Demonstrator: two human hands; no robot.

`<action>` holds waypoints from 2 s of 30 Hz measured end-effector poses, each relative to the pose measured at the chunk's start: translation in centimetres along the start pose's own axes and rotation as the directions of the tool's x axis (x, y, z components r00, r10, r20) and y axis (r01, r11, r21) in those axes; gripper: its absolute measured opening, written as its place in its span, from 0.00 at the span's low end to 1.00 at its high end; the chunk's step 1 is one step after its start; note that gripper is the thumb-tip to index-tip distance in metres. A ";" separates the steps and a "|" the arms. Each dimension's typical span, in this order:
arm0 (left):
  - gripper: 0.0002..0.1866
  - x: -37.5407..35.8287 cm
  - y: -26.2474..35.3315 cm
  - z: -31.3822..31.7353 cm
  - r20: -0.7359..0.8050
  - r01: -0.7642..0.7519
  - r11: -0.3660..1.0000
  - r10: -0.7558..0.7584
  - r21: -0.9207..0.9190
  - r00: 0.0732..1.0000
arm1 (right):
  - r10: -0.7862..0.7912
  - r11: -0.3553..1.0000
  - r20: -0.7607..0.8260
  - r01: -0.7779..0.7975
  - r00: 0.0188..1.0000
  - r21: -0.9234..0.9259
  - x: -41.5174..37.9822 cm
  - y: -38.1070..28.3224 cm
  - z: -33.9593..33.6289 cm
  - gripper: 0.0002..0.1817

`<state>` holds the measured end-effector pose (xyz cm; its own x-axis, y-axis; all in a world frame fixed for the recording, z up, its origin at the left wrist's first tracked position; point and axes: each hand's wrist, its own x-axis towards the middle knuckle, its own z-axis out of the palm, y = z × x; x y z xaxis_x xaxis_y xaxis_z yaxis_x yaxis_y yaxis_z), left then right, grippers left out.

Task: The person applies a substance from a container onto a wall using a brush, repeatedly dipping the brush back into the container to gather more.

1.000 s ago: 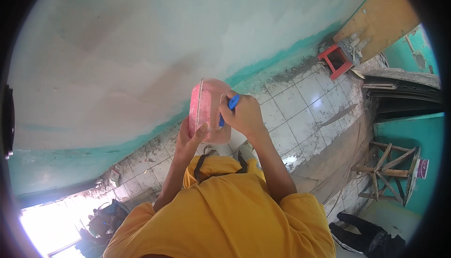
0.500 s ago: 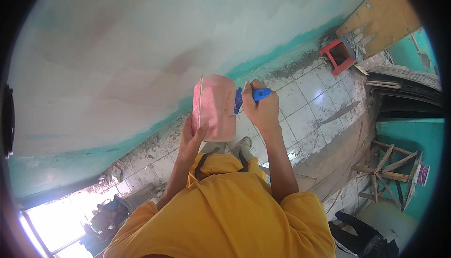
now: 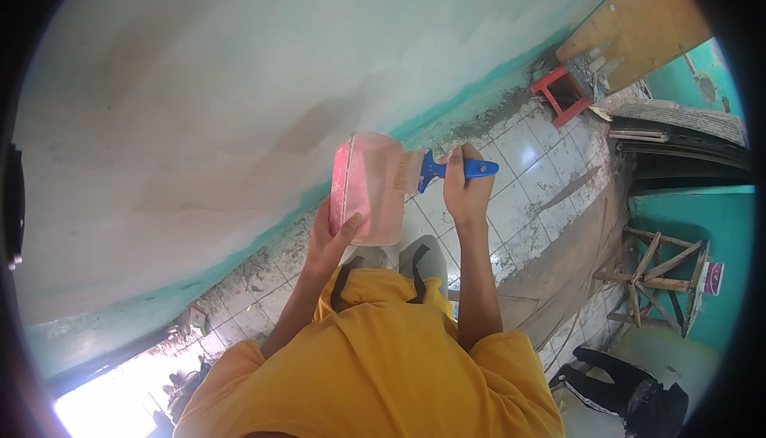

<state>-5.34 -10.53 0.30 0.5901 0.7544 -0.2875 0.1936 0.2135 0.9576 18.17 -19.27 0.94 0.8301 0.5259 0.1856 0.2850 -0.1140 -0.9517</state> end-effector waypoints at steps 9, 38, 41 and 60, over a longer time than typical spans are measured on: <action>0.40 2.2 -2.5 0.5 0.019 -0.073 0.987 0.071 0.140 0.997 | 0.059 0.998 -0.009 -0.059 0.998 0.013 3.9 2.7 -1.3 0.17; 0.47 -0.1 -13.5 -6.4 -0.147 0.094 0.984 -0.117 -0.154 0.982 | 0.438 0.629 0.065 -0.358 0.897 0.690 3.1 30.1 19.8 0.21; 0.46 -0.8 -14.5 -7.0 -0.188 0.099 0.980 -0.132 -0.174 0.973 | 0.474 0.685 0.017 -0.382 0.880 0.620 2.3 32.2 20.3 0.19; 0.48 -3.7 -15.6 -2.3 -0.200 0.114 0.945 -0.181 -0.307 0.963 | 0.396 0.656 0.005 -0.287 0.918 0.698 4.7 29.8 19.6 0.20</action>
<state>-12.37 -15.22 -13.52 0.3766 0.8118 -0.4463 0.0093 0.4784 0.8781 21.14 -3.69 -31.34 0.8724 0.4423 -0.2080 -0.3858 0.3620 -0.8486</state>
